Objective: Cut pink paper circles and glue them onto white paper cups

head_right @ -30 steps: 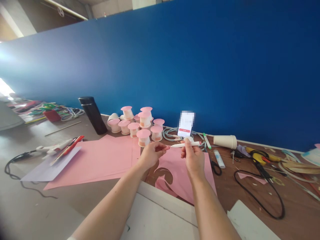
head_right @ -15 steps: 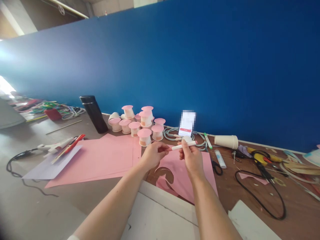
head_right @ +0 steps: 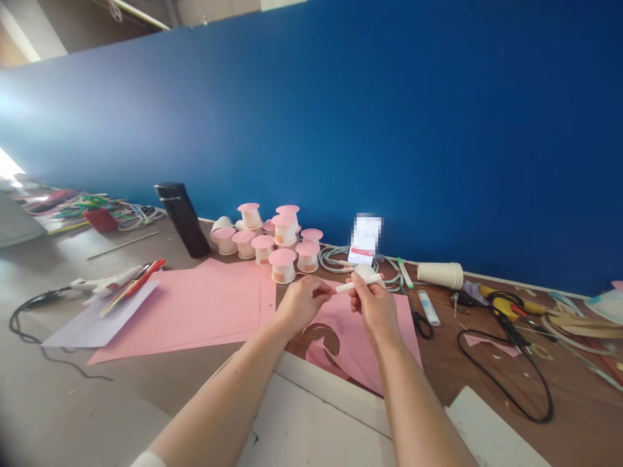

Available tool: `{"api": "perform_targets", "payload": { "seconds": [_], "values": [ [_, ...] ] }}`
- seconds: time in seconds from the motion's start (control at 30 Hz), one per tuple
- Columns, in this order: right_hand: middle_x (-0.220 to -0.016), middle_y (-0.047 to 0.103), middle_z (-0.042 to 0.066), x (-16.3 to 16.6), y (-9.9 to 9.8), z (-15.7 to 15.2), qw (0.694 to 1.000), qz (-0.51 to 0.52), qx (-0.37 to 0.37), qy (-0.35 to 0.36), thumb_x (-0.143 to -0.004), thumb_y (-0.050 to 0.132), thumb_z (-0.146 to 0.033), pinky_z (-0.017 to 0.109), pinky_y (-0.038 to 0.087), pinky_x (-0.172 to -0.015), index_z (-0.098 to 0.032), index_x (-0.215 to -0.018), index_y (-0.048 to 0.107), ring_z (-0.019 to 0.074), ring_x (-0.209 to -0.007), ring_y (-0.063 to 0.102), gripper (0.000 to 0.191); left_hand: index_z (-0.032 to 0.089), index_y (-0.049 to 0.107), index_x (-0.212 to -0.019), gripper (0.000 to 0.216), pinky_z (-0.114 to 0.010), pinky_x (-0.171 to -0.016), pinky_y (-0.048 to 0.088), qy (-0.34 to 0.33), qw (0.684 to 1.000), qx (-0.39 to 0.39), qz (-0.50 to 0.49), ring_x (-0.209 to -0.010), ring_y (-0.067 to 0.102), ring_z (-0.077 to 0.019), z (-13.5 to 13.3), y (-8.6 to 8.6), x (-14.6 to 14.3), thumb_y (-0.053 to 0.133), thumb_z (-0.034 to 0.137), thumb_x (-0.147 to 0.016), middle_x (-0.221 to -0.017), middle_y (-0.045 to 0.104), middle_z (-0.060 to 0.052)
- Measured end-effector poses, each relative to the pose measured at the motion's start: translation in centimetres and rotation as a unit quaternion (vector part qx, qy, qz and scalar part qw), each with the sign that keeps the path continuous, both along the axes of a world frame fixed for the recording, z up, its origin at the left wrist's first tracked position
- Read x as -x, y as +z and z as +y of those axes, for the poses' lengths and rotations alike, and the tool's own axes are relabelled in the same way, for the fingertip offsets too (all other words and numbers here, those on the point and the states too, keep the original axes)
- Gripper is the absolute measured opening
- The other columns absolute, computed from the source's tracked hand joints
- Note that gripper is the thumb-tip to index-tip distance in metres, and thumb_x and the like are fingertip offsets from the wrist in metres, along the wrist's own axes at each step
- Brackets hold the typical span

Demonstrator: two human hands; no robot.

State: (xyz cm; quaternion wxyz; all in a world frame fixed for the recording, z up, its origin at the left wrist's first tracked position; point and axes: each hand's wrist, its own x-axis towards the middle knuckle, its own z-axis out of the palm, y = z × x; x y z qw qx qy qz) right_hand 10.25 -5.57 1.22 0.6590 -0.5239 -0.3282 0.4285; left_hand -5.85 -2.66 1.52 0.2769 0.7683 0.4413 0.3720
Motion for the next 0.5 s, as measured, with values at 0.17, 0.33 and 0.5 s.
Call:
{"api": "perform_targets", "payload": {
  "seconds": [0.17,0.33,0.5],
  "values": [
    [-0.062,0.059,0.0,-0.29,-0.29,0.07,1.0,0.0,0.01,0.009,-0.064,0.083,-0.052,0.017,0.042,-0.043,-0.012,-0.084,0.075,0.0069,-0.05,0.048,0.045,0.02,0.076,-0.092,0.015,-0.026,-0.081,0.05,0.001,1.0,-0.002,0.02,-0.089,0.062,-0.0167,-0.16,-0.11,-0.1,0.064,0.014,-0.083,-0.096,0.07,-0.003],
    [-0.062,0.06,0.0,-0.49,-0.45,0.03,1.0,0.003,0.02,0.019,-0.063,0.084,-0.052,0.017,0.043,-0.044,-0.013,-0.084,0.075,0.0066,-0.051,0.049,0.045,0.02,0.075,-0.092,0.015,-0.025,-0.081,0.049,0.004,0.999,-0.007,0.032,-0.09,0.063,-0.0168,-0.6,0.15,-0.21,0.064,0.015,-0.084,-0.098,0.071,-0.003],
    [-0.06,0.061,0.0,-0.82,-0.27,-0.01,0.999,-0.025,0.024,-0.014,-0.062,0.085,-0.049,0.018,0.042,-0.042,-0.013,-0.073,0.069,0.0075,-0.049,0.05,0.041,0.02,0.075,-0.094,0.015,-0.027,-0.082,0.048,-0.009,0.999,-0.01,0.053,-0.092,0.064,-0.0191,-0.9,0.72,-0.68,0.063,0.018,-0.085,-0.099,0.072,-0.004]
  ]
}}
